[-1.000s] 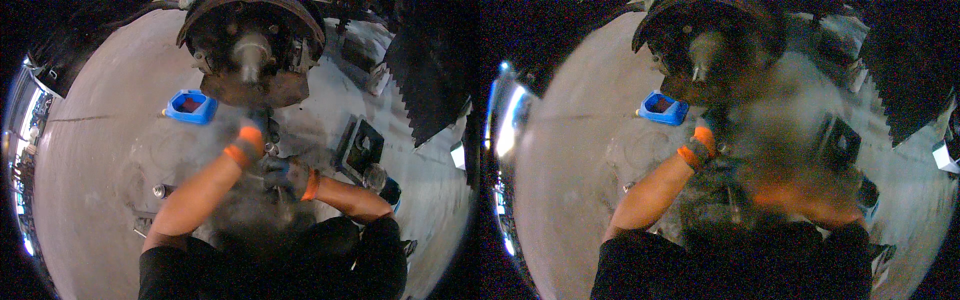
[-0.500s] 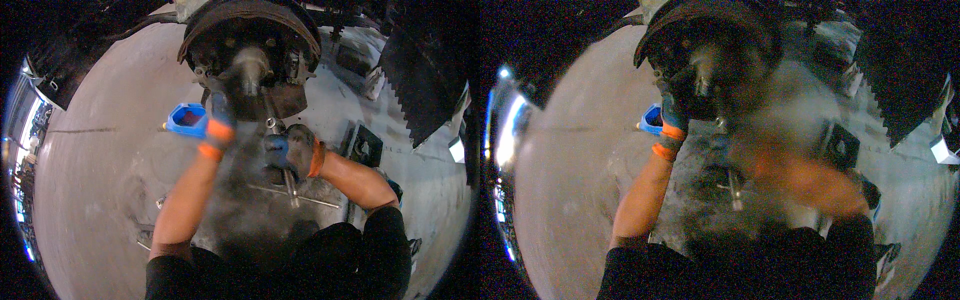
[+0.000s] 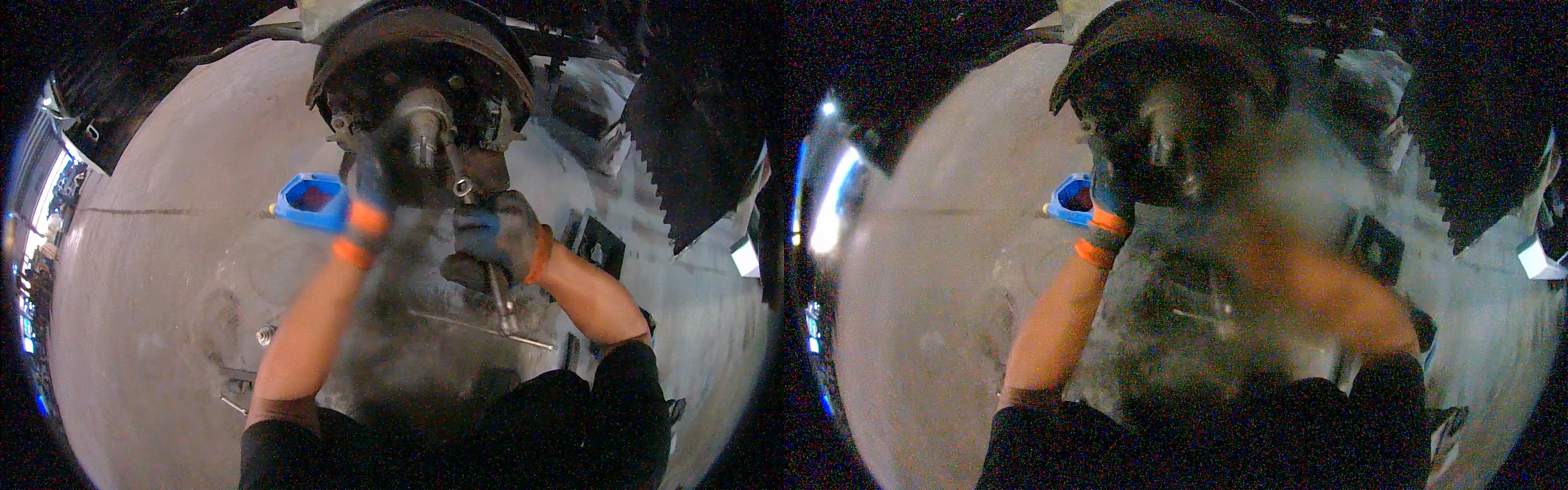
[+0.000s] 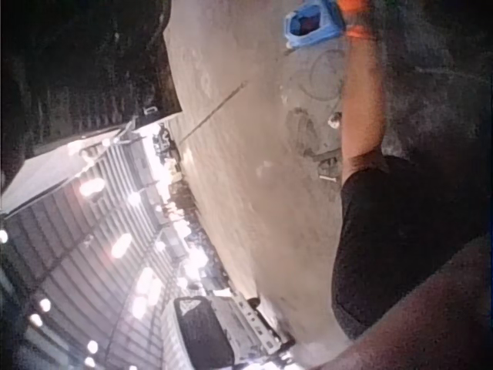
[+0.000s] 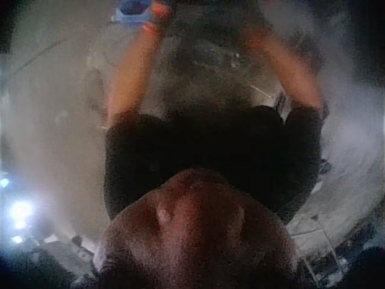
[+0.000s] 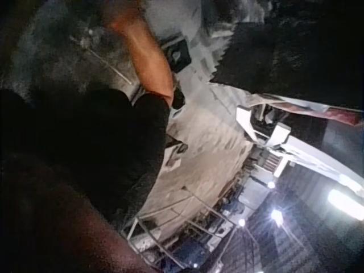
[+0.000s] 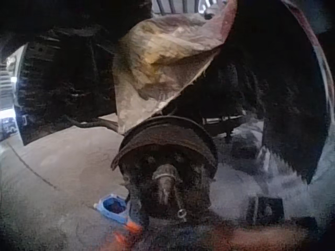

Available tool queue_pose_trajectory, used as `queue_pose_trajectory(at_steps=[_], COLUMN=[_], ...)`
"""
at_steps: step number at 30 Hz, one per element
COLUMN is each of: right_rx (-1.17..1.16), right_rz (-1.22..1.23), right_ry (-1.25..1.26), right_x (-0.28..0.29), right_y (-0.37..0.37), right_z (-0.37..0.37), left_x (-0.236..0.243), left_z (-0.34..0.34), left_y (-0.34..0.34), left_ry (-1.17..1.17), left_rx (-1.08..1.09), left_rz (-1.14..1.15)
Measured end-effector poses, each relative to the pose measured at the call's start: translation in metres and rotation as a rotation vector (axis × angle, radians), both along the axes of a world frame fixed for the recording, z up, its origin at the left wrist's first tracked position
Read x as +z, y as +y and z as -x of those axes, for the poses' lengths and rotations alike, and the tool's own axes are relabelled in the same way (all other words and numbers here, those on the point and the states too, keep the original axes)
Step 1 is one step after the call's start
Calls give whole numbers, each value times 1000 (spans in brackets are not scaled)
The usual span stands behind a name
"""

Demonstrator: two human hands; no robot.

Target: The person sits on the floor and works on a vehicle wheel hub, removing a retaining clip and applying grease to the hub and wheel rim. They use a wrench to tighten components and handle a grease container to lubricate parts.

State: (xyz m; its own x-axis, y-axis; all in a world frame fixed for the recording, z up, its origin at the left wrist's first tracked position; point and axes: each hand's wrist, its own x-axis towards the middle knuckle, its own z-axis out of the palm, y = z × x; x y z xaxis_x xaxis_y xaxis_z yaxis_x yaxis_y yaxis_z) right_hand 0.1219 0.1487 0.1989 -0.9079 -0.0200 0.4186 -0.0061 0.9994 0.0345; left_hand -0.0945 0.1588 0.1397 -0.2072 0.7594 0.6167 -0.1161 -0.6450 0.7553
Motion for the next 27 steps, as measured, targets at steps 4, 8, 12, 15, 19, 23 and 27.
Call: queue_pose_trajectory(at_steps=[4,8,12,15,19,23,27], right_rx=[19,-13,-71,-6,6,-103,-53], right_rz=[-9,1057,352,-58,-63,8,-48], right_ry=[63,201,304,272,112,-53,-88], right_x=[31,13,-21,5,-32,-109,-132], right_y=[-15,18,35,8,0,11,7], right_z=[5,24,27,28,-7,-48,-20], left_x=[3,-28,4,-19,-21,1,-20], left_z=[-7,17,-7,13,23,4,17], left_y=[-5,17,3,12,11,5,15], left_ry=[-222,-187,-418,-110,-151,234,203], left_rx=[-47,-52,-80,59,110,403,406], left_rz=[137,110,337,179,136,98,153])
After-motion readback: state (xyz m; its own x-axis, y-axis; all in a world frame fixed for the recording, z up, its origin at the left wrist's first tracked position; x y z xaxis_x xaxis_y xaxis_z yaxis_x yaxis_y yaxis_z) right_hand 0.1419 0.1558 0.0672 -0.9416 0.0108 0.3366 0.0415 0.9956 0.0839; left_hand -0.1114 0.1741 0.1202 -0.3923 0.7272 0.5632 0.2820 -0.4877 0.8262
